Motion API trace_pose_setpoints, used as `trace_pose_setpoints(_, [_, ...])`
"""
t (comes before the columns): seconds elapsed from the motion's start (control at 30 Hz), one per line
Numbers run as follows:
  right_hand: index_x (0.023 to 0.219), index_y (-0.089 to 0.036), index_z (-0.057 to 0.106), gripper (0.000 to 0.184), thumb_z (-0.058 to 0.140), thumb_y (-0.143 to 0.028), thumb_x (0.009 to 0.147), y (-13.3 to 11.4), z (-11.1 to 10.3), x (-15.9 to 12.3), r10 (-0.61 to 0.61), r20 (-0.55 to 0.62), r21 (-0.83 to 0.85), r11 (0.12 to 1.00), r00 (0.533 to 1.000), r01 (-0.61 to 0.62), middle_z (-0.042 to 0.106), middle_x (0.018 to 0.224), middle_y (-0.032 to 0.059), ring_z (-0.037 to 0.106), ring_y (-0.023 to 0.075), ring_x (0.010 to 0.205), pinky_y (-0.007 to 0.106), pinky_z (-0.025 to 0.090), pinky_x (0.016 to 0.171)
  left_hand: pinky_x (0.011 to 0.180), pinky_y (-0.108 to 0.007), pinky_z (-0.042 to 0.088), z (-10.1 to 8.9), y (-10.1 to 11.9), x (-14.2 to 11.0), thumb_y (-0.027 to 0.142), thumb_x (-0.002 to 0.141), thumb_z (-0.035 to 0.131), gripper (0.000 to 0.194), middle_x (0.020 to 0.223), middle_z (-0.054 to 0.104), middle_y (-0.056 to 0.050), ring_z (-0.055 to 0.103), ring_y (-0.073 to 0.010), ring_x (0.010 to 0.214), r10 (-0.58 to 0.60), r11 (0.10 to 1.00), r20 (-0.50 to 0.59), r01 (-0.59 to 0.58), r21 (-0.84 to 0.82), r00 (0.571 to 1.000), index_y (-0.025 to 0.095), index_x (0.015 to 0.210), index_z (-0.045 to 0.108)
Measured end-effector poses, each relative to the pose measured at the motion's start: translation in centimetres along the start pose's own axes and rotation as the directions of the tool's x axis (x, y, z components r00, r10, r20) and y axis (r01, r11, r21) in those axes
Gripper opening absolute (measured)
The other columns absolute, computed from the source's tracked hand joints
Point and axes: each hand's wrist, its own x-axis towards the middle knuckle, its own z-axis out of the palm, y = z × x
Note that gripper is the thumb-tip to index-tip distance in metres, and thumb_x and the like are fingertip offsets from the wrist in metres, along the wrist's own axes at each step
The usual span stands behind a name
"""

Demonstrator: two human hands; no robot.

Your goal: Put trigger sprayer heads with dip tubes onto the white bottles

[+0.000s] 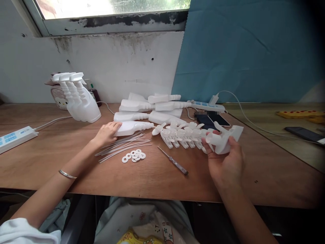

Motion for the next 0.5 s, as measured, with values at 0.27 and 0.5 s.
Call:
trace_pose_setpoints(0.27, [0.092,-0.016,0.050,0.023,0.054,-0.023,0.071,-0.3,-0.2,0.8,-0.144,-0.121,0.021,0.989,0.982,0.148,0.060,0.082,0.0024,0.062,0.0148,0.079,0.027,0.055,0.059,0.096,-0.039,0.039,-0.4,-1.7,-1.7,0.018,0.070,0.048,0.057,0.132,0.044,-0.009,0.040,-0.0256,0.121,-0.002,0.996,-0.098,-0.006,-0.089,0.995,0.016,0.126,0.039])
trace_pose_setpoints(0.5, [0.089,-0.016,0.049,0.021,0.053,-0.022,0.069,-0.5,-0.2,1.0,-0.151,-0.136,-0.002,0.988,0.979,0.153,0.059,0.080,0.0037,0.061,0.0169,0.081,0.027,0.054,0.058,0.100,-0.039,0.036,-0.1,-3.4,-4.6,0.025,0.074,0.046,0.056,0.134,0.044,-0.005,0.040,-0.0240,0.123,-0.027,0.977,-0.230,-0.024,-0.213,0.973,0.019,0.129,0.038])
